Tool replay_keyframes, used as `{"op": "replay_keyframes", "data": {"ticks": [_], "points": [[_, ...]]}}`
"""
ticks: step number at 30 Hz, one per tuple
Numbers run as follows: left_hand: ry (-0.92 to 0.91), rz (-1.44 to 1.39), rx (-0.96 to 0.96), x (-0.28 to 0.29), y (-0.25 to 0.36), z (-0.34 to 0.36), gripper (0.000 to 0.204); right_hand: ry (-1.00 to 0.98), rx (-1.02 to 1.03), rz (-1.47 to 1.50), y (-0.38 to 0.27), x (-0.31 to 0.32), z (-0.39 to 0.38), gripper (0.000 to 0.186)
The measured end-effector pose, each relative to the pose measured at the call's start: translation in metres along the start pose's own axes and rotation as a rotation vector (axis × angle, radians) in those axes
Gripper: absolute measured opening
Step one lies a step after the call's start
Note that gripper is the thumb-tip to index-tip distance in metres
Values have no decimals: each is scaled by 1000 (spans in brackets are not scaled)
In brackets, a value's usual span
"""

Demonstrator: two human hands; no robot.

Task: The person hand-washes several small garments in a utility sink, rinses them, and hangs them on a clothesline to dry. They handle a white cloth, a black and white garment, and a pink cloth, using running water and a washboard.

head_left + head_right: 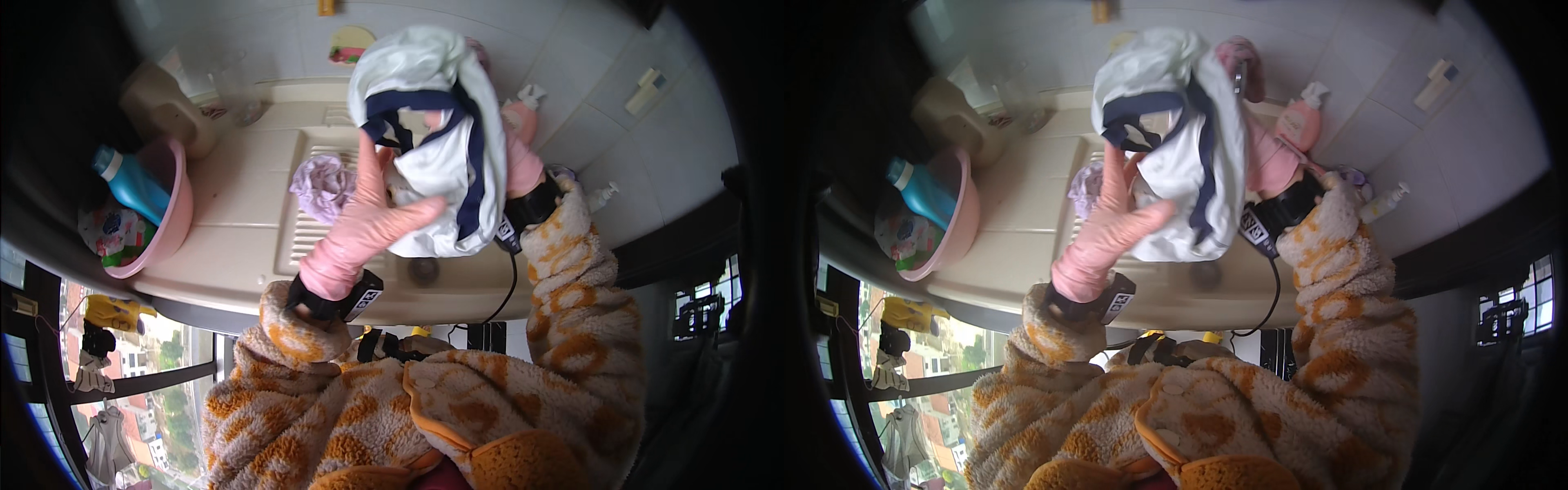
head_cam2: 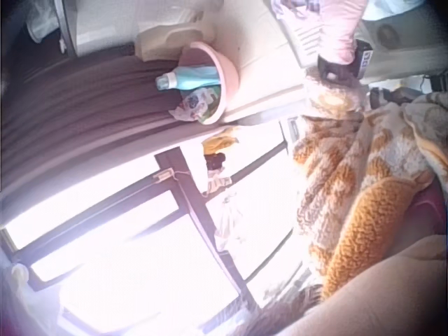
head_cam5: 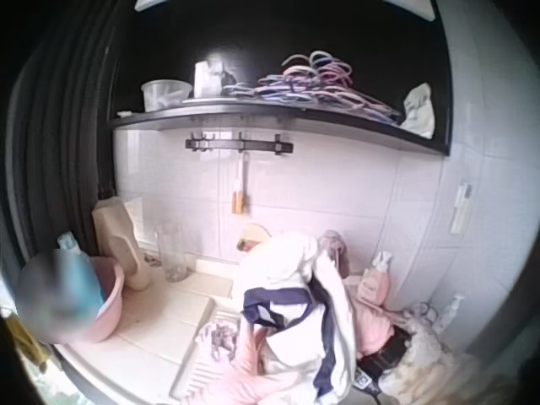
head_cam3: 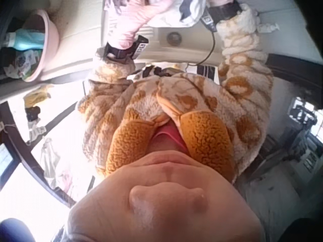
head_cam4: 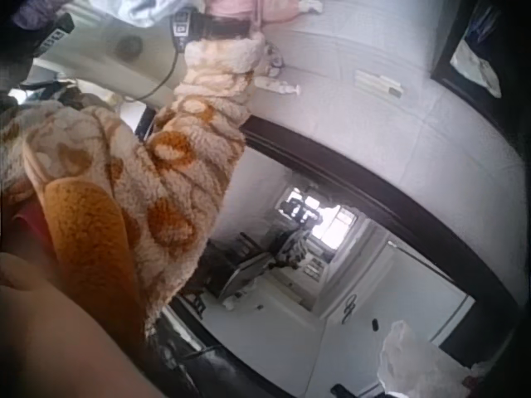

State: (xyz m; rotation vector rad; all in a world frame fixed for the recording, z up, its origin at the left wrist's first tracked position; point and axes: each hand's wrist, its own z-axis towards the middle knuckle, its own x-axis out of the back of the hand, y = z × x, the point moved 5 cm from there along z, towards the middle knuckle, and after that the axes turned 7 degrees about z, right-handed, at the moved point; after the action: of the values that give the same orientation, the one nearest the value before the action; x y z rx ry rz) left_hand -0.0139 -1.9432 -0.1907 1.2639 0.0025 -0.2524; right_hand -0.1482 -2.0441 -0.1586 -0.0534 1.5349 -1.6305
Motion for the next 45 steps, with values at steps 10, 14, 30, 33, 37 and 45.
{"op": "replay_keyframes", "data": {"ticks": [10, 14, 30, 33, 37, 45], "points": [[-57, 129, 293, -102, -63, 44, 16, -55, 85, -303, -60, 104, -81, 35], [8, 278, 302, -92, -64, 43, 19, 455, 221, -472, -116, 177, -115, 27], [52, 249, 351, -43, -11, 98, 25, -301, -448, -1044, -206, 118, -113, 35], [65, 151, 389, -27, -36, 115, 25, -376, -603, -1045, -187, 129, -67, 34], [33, 131, 462, -13, -87, 130, 34, -343, -757, -1596, -75, 183, -2, 39], [-148, -218, 538, -23, -176, 147, 37, -223, -495, -1213, 52, 227, 58, 49]]}}
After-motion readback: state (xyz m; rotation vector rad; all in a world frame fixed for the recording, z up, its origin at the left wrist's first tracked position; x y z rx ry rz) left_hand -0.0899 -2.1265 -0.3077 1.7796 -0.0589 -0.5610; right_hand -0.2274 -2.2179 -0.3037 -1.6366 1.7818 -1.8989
